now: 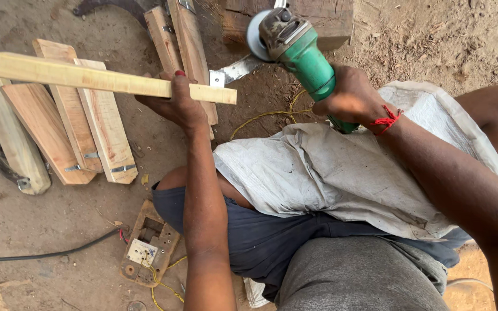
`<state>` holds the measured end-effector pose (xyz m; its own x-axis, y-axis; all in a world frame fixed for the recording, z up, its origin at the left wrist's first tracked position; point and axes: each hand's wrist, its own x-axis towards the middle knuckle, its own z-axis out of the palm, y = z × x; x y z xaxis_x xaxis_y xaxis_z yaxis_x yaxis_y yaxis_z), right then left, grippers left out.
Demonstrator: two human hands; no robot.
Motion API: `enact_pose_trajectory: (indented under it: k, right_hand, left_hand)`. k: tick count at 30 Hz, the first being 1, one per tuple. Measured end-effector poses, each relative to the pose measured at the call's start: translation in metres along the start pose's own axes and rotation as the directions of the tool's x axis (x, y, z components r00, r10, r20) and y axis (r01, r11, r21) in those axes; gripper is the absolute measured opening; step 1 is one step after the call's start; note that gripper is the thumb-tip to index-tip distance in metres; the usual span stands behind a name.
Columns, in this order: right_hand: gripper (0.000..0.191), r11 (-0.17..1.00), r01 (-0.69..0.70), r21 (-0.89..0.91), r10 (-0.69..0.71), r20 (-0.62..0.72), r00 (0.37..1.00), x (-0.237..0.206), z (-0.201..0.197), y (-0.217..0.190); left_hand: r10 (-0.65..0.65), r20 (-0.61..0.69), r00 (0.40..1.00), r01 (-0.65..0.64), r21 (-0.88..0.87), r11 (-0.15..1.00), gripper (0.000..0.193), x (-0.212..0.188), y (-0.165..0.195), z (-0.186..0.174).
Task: The person uses a green angle grinder to smooth and shape the edges of a wooden piece. They hold the wood with one hand and operate the grinder with the other, rotating the piece to work on different sides.
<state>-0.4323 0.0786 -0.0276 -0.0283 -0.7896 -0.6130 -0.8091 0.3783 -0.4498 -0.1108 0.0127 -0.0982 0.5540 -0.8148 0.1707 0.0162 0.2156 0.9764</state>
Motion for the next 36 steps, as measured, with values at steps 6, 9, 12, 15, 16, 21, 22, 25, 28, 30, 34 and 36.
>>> enact_pose_trajectory:
  k: [6,9,12,15,16,21,22,25,28,30,34,36]
  right_hand:
    - [0.071,0.995,0.005,0.098,0.007,-0.122,0.993,0.048,-0.042,0.017]
    - [0.064,0.995,0.102,0.000,-0.099,-0.235,0.967,0.068,-0.053,0.019]
    - [0.067,0.991,0.130,-0.012,-0.130,-0.223,0.966,0.071,-0.047,0.021]
    - [0.066,0.986,0.165,-0.012,-0.164,-0.195,0.967,0.068,-0.041,0.022]
    - [0.064,0.984,0.176,-0.014,-0.175,-0.198,0.964,0.066,-0.040,0.022]
    - [0.064,0.995,0.075,0.067,-0.061,-0.197,0.979,0.066,-0.039,0.020]
    - [0.066,0.995,0.069,0.075,-0.056,-0.171,0.984,0.066,-0.038,0.020]
    - [0.066,0.952,0.306,-0.021,-0.301,-0.260,0.917,0.063,-0.031,0.021]
    - [0.067,0.993,0.086,0.086,-0.066,-0.213,0.975,0.059,-0.027,0.022]
    - [0.068,0.994,0.039,0.098,-0.023,-0.161,0.987,0.054,-0.024,0.022]
    - [0.073,0.984,0.171,-0.039,-0.175,-0.145,0.974,0.042,-0.018,0.019]
    - [0.068,0.994,0.102,0.049,-0.094,-0.146,0.985,0.039,-0.016,0.018]
  left_hand:
    - [-0.097,0.026,0.995,0.099,-0.103,0.990,0.090,0.007,0.003,0.003]
    - [-0.074,0.030,0.997,0.078,-0.148,0.986,0.094,0.011,0.000,0.002]
    - [-0.107,0.007,0.994,0.107,-0.153,0.982,0.094,0.013,-0.005,0.001]
    - [-0.148,-0.014,0.989,0.145,-0.139,0.980,0.090,0.012,-0.006,0.000]
    - [-0.159,-0.010,0.987,0.156,-0.135,0.979,0.088,0.011,-0.006,0.000]
    - [-0.160,-0.008,0.987,0.158,-0.150,0.976,0.092,0.009,-0.001,0.002]
    - [-0.157,-0.011,0.988,0.153,-0.162,0.975,0.092,0.009,0.000,0.002]
    - [-0.133,0.003,0.991,0.132,-0.141,0.981,0.084,0.009,-0.001,0.002]
    - [-0.105,0.004,0.995,0.103,-0.197,0.975,0.083,0.007,-0.004,0.002]
    - [-0.097,-0.003,0.995,0.095,-0.154,0.983,0.083,0.007,-0.005,0.002]
    - [-0.062,-0.005,0.998,0.062,-0.032,0.998,0.084,0.007,-0.003,0.002]
    - [-0.061,0.004,0.998,0.061,-0.042,0.997,0.084,0.006,-0.002,0.002]
